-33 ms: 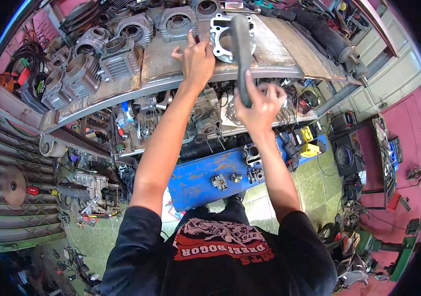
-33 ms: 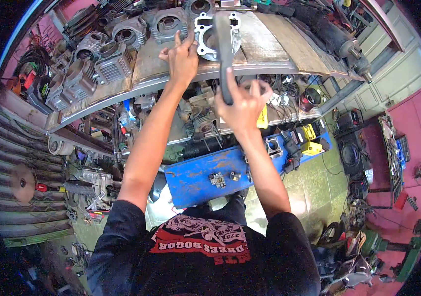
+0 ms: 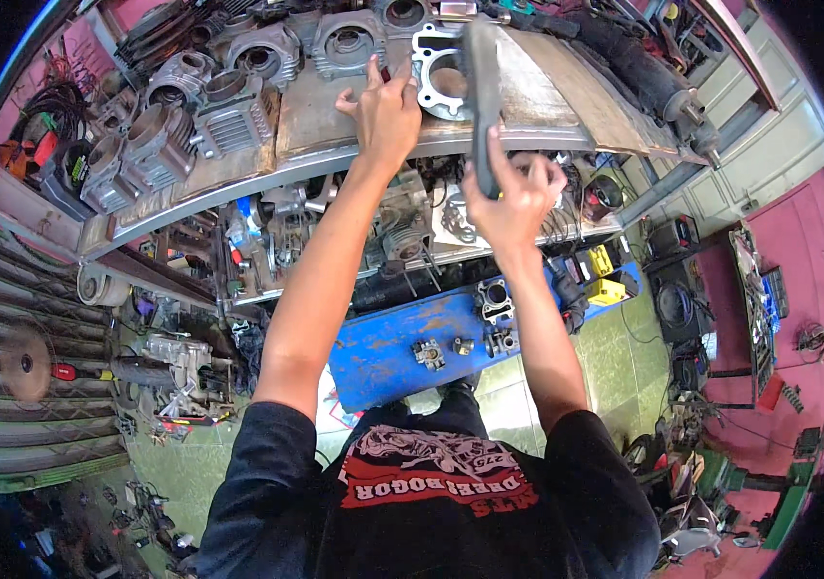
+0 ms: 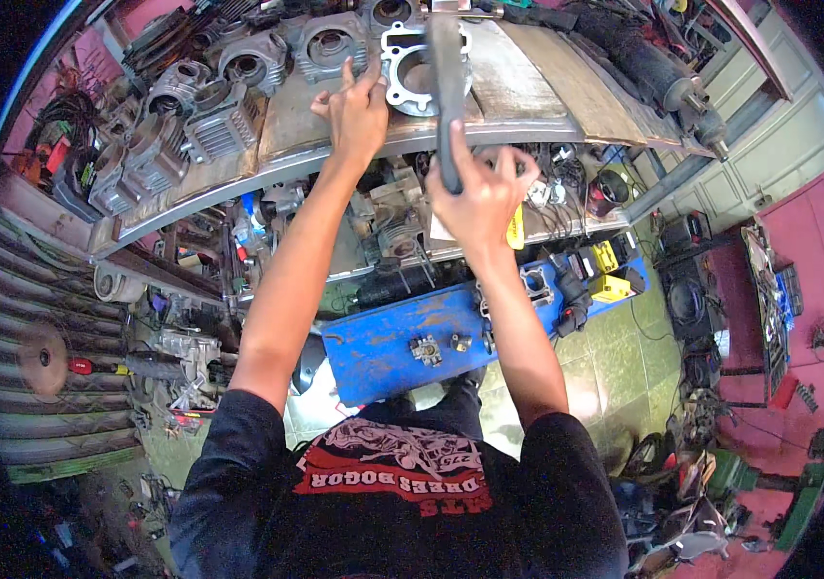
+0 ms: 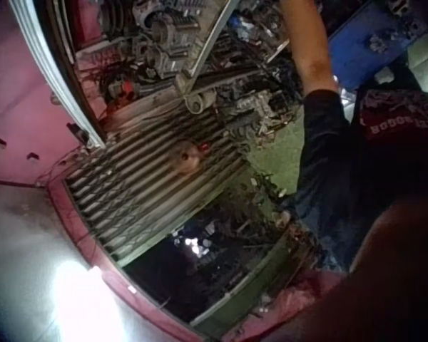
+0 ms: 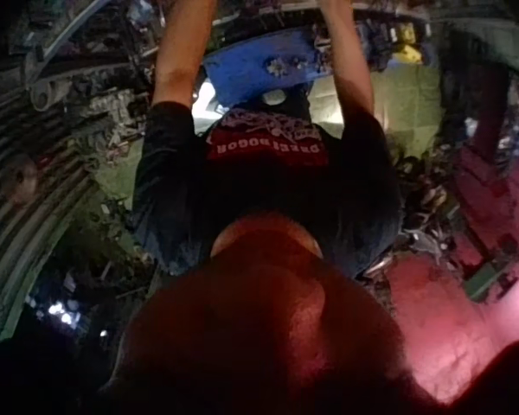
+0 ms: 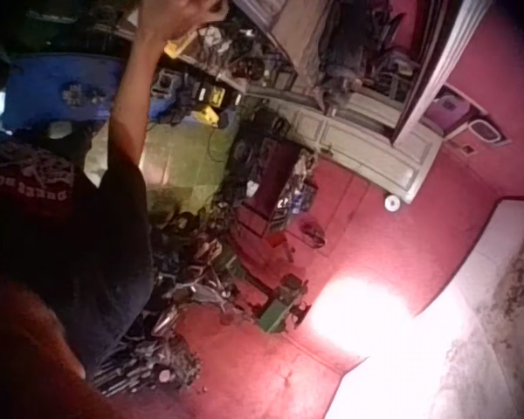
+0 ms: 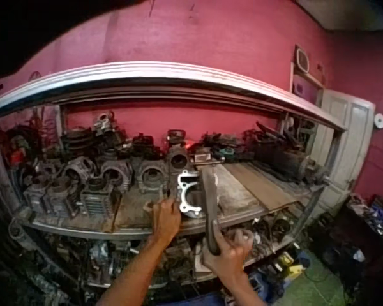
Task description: The person uses a metal file to smooth the edges of several metallic engine cylinder heads on a workbench. They repeatedly file the surfaces, rotate the parts to access different angles, and place the finished pieces into a blue tray below.
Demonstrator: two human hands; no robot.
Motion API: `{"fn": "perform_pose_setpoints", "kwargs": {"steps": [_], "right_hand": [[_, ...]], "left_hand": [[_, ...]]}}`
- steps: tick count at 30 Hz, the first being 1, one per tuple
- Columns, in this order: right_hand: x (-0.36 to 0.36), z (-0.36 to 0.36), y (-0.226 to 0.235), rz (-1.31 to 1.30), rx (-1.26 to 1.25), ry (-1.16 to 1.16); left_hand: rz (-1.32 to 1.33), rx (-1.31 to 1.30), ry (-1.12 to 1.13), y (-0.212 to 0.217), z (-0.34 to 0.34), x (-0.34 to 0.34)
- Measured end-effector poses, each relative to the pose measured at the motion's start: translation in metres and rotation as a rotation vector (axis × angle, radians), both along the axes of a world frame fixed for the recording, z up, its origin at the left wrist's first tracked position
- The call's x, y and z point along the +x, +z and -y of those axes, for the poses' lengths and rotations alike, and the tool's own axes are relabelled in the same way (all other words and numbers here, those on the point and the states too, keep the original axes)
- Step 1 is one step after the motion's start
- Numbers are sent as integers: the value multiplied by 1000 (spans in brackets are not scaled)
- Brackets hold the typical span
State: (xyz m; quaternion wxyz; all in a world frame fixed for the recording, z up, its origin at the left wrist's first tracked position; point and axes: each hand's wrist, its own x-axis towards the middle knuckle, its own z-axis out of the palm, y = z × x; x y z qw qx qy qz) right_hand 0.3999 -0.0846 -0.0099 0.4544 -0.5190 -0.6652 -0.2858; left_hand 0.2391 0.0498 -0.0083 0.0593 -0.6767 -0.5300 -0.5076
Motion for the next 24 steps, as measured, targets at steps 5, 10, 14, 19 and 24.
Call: {"fn": "perform_pose_setpoints", "kwargs": {"steps": [5,10,14,19,24], "right_hand": [[10,7,-11,-43,-13,-32],[12,23,-26,-46,-23,13],[11,-6,-8,-90,21,15],[2,22,-35,-135,-54,57],[10,21,-42,-113,-3,46]], "left_hand": [[6,-38,16,2,4,1],[-14,20,13,-2,-1,0],[-9,52,-5,-2,1,0],[5,60,-16,-2,0,-1],[-6,58,-51,3,10,2]]}}
